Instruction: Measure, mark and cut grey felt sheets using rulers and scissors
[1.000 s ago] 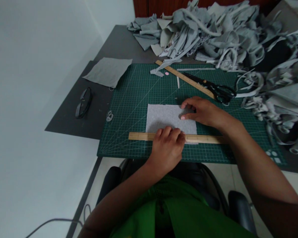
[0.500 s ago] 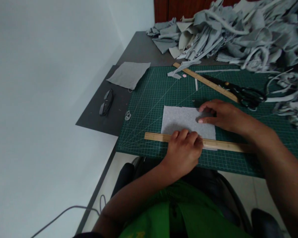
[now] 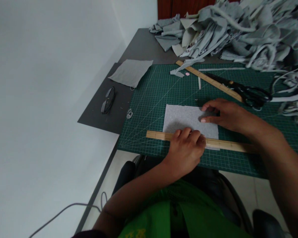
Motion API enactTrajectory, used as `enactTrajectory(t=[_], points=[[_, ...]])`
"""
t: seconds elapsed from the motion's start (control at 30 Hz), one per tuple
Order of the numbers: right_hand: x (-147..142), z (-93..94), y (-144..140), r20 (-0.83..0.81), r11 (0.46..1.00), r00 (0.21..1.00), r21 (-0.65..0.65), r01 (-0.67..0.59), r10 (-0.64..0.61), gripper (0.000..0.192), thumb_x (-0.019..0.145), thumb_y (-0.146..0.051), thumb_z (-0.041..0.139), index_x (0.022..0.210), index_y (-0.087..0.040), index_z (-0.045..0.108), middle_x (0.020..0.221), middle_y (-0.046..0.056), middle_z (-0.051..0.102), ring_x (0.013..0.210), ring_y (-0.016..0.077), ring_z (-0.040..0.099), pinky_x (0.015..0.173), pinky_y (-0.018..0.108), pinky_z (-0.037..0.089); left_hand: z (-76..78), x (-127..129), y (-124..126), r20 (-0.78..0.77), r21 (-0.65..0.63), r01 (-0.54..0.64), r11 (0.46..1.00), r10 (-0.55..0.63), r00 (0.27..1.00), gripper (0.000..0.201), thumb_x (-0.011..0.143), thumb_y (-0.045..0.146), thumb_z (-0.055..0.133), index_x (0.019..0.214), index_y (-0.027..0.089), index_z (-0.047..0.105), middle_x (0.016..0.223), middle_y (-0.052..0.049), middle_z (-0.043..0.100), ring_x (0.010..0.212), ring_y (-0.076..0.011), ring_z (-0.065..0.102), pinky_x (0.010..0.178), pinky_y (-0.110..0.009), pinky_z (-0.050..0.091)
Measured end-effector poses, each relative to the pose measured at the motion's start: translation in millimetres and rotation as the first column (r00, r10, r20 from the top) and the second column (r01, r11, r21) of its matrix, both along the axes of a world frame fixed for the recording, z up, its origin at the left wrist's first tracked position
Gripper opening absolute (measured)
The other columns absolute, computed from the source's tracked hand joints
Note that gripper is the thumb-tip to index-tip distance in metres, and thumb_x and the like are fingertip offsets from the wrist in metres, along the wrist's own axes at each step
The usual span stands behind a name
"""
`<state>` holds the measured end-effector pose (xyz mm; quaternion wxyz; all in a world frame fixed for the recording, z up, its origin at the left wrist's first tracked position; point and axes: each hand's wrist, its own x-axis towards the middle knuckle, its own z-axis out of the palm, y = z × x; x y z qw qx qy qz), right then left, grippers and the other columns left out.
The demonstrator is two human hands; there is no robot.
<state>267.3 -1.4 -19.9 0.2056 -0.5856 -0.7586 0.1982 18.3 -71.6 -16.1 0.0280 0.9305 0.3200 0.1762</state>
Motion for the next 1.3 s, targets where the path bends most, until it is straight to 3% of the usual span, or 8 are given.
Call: enactTrajectory(t=[0.37, 0.67, 0.77, 0.83, 0.9, 1.07, 1.3], points=[[0, 0.3, 1, 0.011, 1.000, 1.000, 0.004, -0.003, 0.003, 0.051, 0.082, -0.074, 0.068, 0.104, -0.028, 0.073, 0.093, 0.009, 0.066, 0.082, 0.0295, 0.063, 0.071, 0.045, 0.053, 0.6, 1, 0, 0.012, 0.008, -0.008, 1.000, 0.008, 1.000, 0.021, 0.101, 0.022, 0.056, 0.116, 0.017, 0.070, 0.108, -0.005, 0.067, 0.102, -0.0251, 0.056, 0.078, -0.044, 0.041], [-8, 26.5, -5, -0.001, 0.996, 0.997, 0.023, -0.083, 0.083, 0.025, 0.092, -0.048, 0.070, 0.105, -0.026, 0.073, 0.097, 0.007, 0.072, 0.088, 0.0265, 0.068, 0.078, 0.040, 0.055, -1.9, 2, 5, 0.071, -0.016, -0.030, 0.999, 0.031, 0.997, 0.021, 0.094, 0.018, 0.066, 0.115, 0.017, 0.071, 0.105, -0.004, 0.069, 0.099, -0.0247, 0.059, 0.078, -0.044, 0.044], [6, 30.4, -1, 0.043, 0.984, 0.996, 0.161, 0.076, -0.084, 0.021, 0.098, -0.039, 0.059, 0.098, -0.025, 0.074, 0.095, 0.008, 0.076, 0.089, 0.0292, 0.071, 0.081, 0.043, 0.055, -3.1, 2, 6, 0.086, -0.014, -0.025, 1.000, 0.026, 0.996, 0.019, 0.095, 0.019, 0.066, 0.114, 0.017, 0.071, 0.105, -0.004, 0.070, 0.099, -0.0245, 0.059, 0.078, -0.044, 0.045], [19, 28.9, 3, 0.109, 0.940, 0.965, 0.274, 0.202, -0.239, 0.022, 0.099, -0.032, 0.055, 0.098, -0.024, 0.076, 0.097, 0.011, 0.077, 0.093, 0.0329, 0.072, 0.086, 0.047, 0.054, -3.4, 2, 6, 0.084, -0.014, -0.023, 1.000, 0.024, 0.996, 0.019, 0.095, 0.019, 0.066, 0.114, 0.018, 0.071, 0.106, -0.004, 0.070, 0.099, -0.0244, 0.059, 0.078, -0.043, 0.045], [30, 25.1, 6, 0.152, 0.920, 0.943, 0.311, 0.238, -0.296, 0.024, 0.097, -0.026, 0.054, 0.103, -0.023, 0.077, 0.100, 0.013, 0.078, 0.097, 0.0348, 0.072, 0.090, 0.050, 0.054, -3.6, 2, 6, 0.079, -0.015, -0.023, 1.000, 0.024, 0.997, 0.020, 0.094, 0.018, 0.066, 0.114, 0.018, 0.071, 0.106, -0.004, 0.070, 0.099, -0.0245, 0.059, 0.078, -0.044, 0.045], [33, 13.7, 10, 0.117, 0.965, 0.982, 0.233, 0.120, -0.150, 0.033, 0.096, -0.031, 0.059, 0.124, -0.021, 0.074, 0.115, 0.014, 0.075, 0.106, 0.0338, 0.070, 0.097, 0.051, 0.053, -2.1, 2, 7, 0.074, -0.021, -0.020, 1.000, 0.022, 0.997, 0.023, 0.091, 0.016, 0.067, 0.114, 0.017, 0.071, 0.106, -0.003, 0.071, 0.099, -0.0256, 0.059, 0.079, -0.045, 0.046], [30, 7.6, 15, 0.105, 0.975, 0.987, 0.199, 0.103, -0.125, 0.020, 0.092, -0.023, 0.064, 0.108, -0.022, 0.076, 0.107, 0.012, 0.070, 0.103, 0.0310, 0.067, 0.098, 0.049, 0.051, 4.9, -2, 15, 0.056, -0.085, 0.034, 0.996, -0.030, 0.998, 0.030, 0.088, 0.010, 0.065, 0.116, 0.019, 0.071, 0.108, -0.004, 0.071, 0.102, -0.0272, 0.058, 0.079, -0.045, 0.047]])
